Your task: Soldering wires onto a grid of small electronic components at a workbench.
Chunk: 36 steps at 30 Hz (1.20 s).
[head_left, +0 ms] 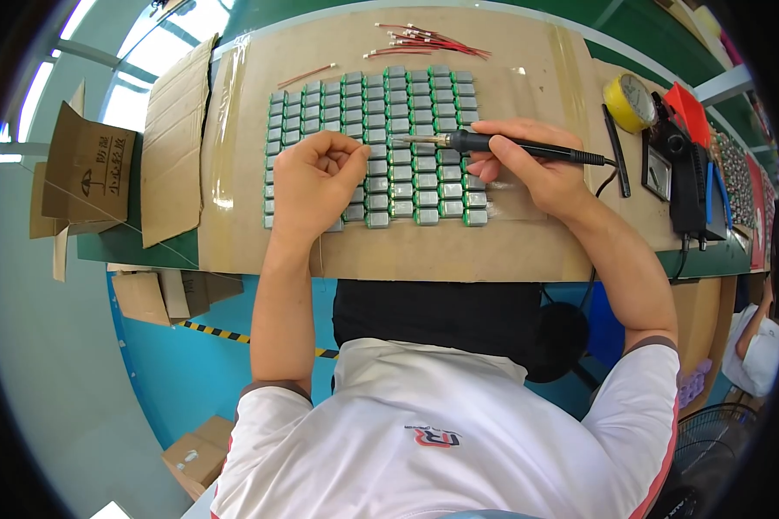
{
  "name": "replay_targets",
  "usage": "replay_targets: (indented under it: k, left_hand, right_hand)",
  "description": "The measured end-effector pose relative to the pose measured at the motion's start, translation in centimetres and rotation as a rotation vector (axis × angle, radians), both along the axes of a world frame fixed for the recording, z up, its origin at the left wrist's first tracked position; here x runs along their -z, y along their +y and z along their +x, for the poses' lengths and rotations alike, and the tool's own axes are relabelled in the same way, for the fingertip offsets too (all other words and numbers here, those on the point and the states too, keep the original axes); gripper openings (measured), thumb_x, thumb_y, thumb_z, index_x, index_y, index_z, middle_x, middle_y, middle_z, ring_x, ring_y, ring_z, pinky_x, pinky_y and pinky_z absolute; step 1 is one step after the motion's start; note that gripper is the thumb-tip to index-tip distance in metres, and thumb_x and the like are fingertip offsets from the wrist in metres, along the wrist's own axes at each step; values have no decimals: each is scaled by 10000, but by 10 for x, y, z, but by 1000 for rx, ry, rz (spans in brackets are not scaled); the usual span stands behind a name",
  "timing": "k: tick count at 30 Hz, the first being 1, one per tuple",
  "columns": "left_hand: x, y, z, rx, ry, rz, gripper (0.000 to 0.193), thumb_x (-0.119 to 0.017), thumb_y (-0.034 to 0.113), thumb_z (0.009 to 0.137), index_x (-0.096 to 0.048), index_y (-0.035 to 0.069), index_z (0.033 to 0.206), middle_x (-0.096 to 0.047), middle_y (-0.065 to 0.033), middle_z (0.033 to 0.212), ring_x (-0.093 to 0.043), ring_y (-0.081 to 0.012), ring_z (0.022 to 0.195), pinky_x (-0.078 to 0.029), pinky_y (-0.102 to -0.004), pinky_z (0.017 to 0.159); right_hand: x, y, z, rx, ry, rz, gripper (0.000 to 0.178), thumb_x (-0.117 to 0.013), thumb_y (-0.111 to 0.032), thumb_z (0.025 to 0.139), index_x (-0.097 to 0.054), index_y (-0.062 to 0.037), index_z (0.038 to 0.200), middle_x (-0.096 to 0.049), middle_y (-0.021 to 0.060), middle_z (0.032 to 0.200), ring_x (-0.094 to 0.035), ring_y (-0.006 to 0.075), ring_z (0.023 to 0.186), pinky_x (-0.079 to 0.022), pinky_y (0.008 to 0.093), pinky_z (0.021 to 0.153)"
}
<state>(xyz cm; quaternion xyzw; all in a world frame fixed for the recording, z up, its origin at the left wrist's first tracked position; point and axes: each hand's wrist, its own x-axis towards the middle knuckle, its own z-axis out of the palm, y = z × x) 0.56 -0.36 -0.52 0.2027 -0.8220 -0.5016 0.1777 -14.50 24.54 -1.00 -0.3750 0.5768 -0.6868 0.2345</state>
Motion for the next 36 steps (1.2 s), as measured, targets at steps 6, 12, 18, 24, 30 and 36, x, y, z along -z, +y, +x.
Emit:
replay_targets:
  k: [6, 12, 18, 24, 30, 36]
  left_hand:
    - [-4, 3, 0, 10, -18, -12, 93, -770, 60, 823, -743, -23, 853, -663, 4, 671, -523, -20, 590, -440, -200, 561]
    - [-5, 2, 0, 34, -39, -23, 90, -766, 61, 816, -743, -24, 838, -662, 5, 664, -521, -22, 583, -437, -206, 554]
    - [-6, 2, 0, 34, -52, -52, 92, -771, 62, 814, -743, -23, 834, -664, 5, 662, -519, -23, 578, -434, -206, 550]
    - [-7, 3, -1, 35, -61, -58, 98, -774, 68, 817, -748, -23, 841, -665, 2, 663, -519, -25, 578, -436, -207, 551]
    - [-8, 3, -1, 33, -79, -62, 106, -780, 76, 821, -752, -24, 844, -661, 1, 657, -518, -27, 580, -438, -211, 552]
    - [-8, 3, -1, 33, -85, -57, 110, -784, 78, 825, -755, -25, 851, -660, 1, 654, -519, -30, 580, -436, -213, 549]
  right_hand:
    - [0, 2, 0, -21, 17, 12, 215, -625, 1, 986, -709, 75, 1170, -715, 118, 900, -735, 164, 785, -626, 302, 767]
    - [-1, 2, -1, -29, 15, 34, 209, -635, -7, 982, -719, 65, 1159, -715, 120, 914, -731, 162, 776, -619, 298, 765]
    - [-1, 1, -1, -32, 7, 52, 216, -643, -15, 975, -720, 62, 1161, -719, 126, 914, -732, 161, 782, -614, 297, 765]
    - [1, 2, -1, -27, 25, 56, 213, -648, -20, 972, -728, 46, 1157, -729, 115, 889, -736, 161, 792, -606, 285, 753]
    - [0, 1, -1, -16, 21, 72, 211, -652, -23, 973, -729, 45, 1157, -732, 108, 880, -734, 155, 789, -601, 277, 744]
    - [1, 2, -2, -30, 23, 62, 210, -656, -25, 974, -728, 45, 1158, -731, 109, 891, -727, 147, 778, -595, 266, 732]
